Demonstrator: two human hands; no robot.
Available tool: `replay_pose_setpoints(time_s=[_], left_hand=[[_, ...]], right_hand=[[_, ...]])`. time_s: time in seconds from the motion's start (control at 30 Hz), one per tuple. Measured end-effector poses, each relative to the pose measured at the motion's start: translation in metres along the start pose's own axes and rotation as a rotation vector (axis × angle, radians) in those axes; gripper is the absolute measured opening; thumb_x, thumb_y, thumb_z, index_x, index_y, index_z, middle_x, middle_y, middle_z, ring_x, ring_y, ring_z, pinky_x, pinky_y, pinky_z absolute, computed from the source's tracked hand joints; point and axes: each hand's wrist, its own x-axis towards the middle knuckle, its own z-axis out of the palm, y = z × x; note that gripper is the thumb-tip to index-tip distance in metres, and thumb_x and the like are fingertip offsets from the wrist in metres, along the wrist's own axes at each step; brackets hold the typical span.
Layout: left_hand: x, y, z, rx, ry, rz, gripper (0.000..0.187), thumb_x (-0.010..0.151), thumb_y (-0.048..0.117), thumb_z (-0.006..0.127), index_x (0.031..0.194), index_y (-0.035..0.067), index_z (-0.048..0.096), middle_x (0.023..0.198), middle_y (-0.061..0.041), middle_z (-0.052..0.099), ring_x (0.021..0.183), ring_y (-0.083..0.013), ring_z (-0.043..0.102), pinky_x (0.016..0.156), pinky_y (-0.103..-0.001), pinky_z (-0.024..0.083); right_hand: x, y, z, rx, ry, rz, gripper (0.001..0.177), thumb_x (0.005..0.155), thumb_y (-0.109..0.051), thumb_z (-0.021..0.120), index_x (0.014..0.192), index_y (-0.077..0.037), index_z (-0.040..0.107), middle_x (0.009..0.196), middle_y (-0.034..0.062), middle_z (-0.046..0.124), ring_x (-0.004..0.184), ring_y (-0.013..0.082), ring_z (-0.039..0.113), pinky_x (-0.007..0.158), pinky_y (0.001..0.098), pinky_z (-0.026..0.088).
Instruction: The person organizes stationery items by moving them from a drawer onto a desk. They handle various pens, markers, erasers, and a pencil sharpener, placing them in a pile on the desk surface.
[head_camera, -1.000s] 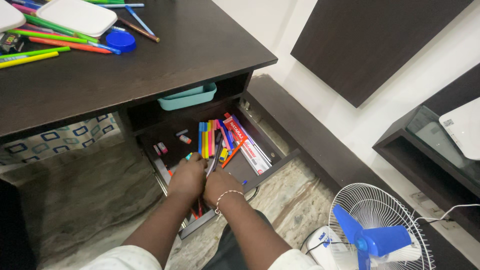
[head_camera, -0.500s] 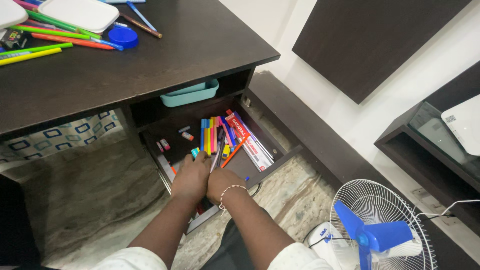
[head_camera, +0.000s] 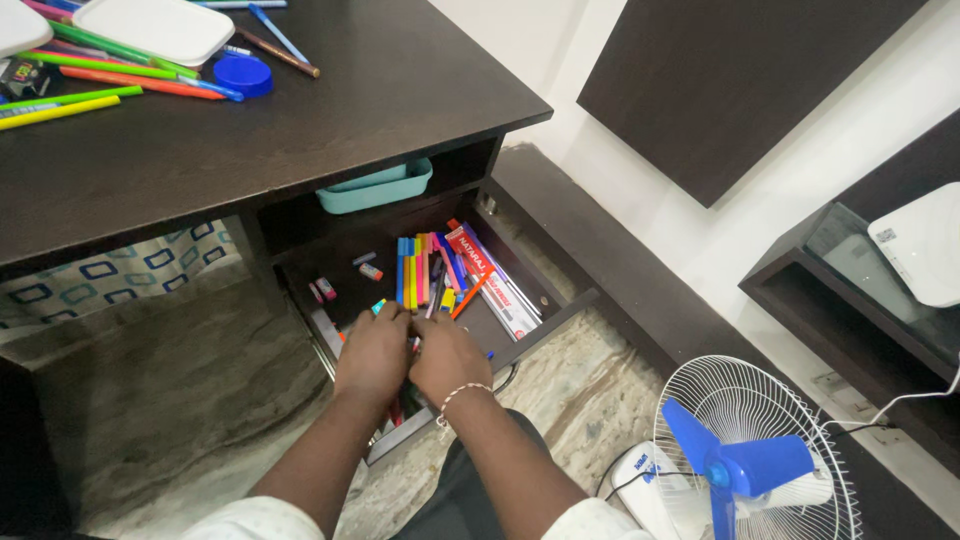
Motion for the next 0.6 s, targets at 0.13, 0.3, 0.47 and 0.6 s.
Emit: replay_pose_setpoints(time_s=[0.13,0.3,0.47,0.6], left_hand=[[-0.007,0.003,-0.001,0.027,-0.035,0.002,0.033,0.083,0.015,0.070,0.115,0.007,0.065,0.123,-0.009,0.061,0.108,-0.0353,0.061,0.090,-0.046,0.053],[-0.016,0.009,-0.006,-0.064,0.000,-0.020,0.031,0.082,0.009,0.068,0.113,0.008,0.065,0.121,-0.010,0.061,0.111,-0.0367,0.060,0.094,-0.046,0.052],[-0.023,0.007,-0.008,-0.147,-0.002,-0.043,0.033,0.081,0.004,0.066,0.113,0.009,0.062,0.119,-0.013,0.061,0.109,-0.0369,0.063,0.094,-0.047,0.052],[-0.023,0.004,-0.008,-0.238,-0.004,-0.147,0.039,0.082,0.007,0.068,0.117,0.002,0.051,0.123,-0.022,0.052,0.103,-0.0426,0.064,0.083,-0.051,0.053]], right_hand=[[-0.004,0.000,-0.002,0.075,0.119,-0.033,0.037,0.080,-0.009,0.070,0.115,-0.017,0.071,0.116,0.0126,0.064,0.107,0.0389,0.063,0.093,0.0494,0.051],[-0.002,0.005,0.004,0.057,0.119,-0.046,0.033,0.079,-0.006,0.069,0.110,-0.015,0.071,0.117,0.0119,0.065,0.107,0.0386,0.064,0.092,0.0493,0.052],[-0.004,0.007,0.003,0.055,0.118,-0.069,0.030,0.078,-0.008,0.071,0.108,-0.012,0.068,0.115,0.0142,0.064,0.106,0.0406,0.063,0.091,0.0509,0.051],[-0.006,0.003,-0.002,0.078,0.118,-0.084,0.026,0.081,-0.012,0.071,0.106,-0.012,0.069,0.114,0.0140,0.064,0.107,0.0397,0.063,0.091,0.0510,0.051]])
